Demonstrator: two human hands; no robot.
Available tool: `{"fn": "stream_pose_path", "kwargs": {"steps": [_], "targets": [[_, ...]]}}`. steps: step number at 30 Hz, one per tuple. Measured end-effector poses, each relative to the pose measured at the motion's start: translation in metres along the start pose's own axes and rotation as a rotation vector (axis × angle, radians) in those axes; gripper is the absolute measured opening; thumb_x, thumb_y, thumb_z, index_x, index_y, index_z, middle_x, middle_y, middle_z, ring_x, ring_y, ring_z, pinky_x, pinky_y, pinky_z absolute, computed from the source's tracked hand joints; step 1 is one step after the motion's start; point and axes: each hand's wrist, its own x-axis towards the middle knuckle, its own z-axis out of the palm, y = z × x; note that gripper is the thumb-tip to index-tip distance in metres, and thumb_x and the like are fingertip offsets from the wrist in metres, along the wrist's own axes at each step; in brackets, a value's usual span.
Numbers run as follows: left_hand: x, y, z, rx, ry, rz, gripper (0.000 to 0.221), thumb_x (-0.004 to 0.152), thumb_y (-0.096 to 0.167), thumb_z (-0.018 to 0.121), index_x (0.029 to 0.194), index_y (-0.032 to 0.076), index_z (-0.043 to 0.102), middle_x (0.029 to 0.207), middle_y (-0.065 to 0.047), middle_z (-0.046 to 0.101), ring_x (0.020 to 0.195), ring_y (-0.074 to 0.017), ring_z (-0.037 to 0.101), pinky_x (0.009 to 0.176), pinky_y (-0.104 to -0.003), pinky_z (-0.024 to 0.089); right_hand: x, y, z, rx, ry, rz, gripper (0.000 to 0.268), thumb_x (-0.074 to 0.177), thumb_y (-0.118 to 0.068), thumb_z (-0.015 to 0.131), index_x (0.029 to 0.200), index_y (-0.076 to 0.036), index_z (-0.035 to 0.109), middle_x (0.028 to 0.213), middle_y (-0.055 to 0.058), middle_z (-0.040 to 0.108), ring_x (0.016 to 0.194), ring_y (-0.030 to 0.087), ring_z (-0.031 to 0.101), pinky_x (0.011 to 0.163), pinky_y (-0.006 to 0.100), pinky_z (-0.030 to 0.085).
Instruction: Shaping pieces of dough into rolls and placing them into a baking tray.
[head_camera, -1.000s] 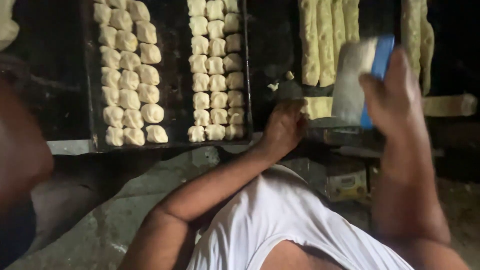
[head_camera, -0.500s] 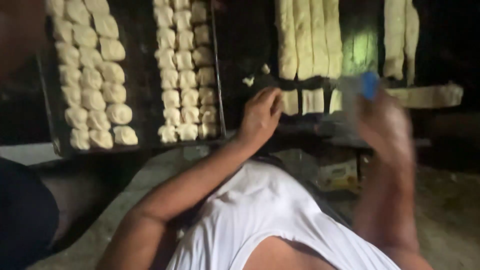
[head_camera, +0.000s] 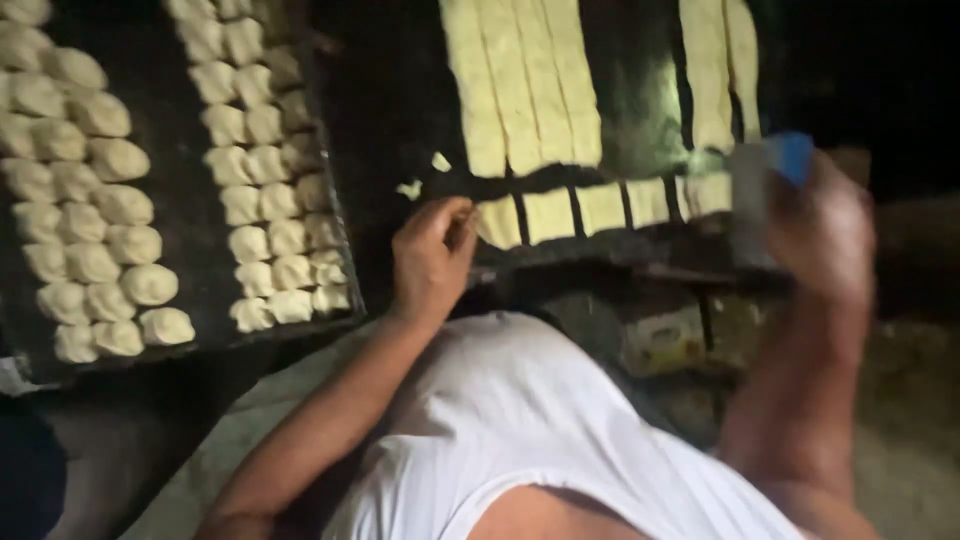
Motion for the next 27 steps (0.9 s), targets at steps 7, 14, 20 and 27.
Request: {"fn": "stream_pose_path", "kwargs": {"steps": [7,14,20,27], "targets": [[-0.001,0.009,-0.003,0.043,-0.024,-0.047,0.017,0.093,0.003,0.073,0.109,-0.002,0.069,0.1,-0.015,0.073,0.087,-0.0247,0.076,0.074,-0.034,0.06,0.026,0.065,0.002,0.166,0.015,-0.031,0.024,0.1,-0.017,0.055,0.114,-0.001,0.065,0.097,0.023,0.071,0.078,0.042,0.07,0.064,0.051,0.053],[0.0,0.007,0.007,0.184,-0.002,0.015,0.016,0.094,0.001,0.076,0.109,-0.001,0.071,0.101,-0.015,0.075,0.09,-0.0242,0.075,0.077,-0.035,0.059,0.062,0.264,0.051,-0.464,0.121,-0.242,0.016,0.113,-0.019,0.069,0.107,-0.004,0.068,0.09,0.018,0.07,0.078,0.034,0.066,0.062,0.044,0.052],[-0.001,0.009,0.01,0.162,0.023,-0.032,0.019,0.093,0.0,0.076,0.112,0.001,0.072,0.102,-0.015,0.074,0.089,-0.0235,0.075,0.077,-0.034,0.06,0.075,0.258,0.03,-0.761,0.336,-0.41,0.023,0.106,-0.025,0.067,0.118,-0.006,0.068,0.096,0.014,0.073,0.081,0.028,0.07,0.066,0.036,0.057],[-0.004,0.021,0.021,0.166,0.025,0.013,0.033,0.087,0.002,0.083,0.117,0.001,0.07,0.106,-0.015,0.072,0.092,-0.0278,0.073,0.079,-0.038,0.059,0.101,0.184,0.001,0.278,0.264,-0.089,0.035,0.119,-0.019,0.056,0.15,-0.004,0.054,0.137,0.018,0.064,0.119,0.028,0.064,0.099,0.037,0.05]]}}
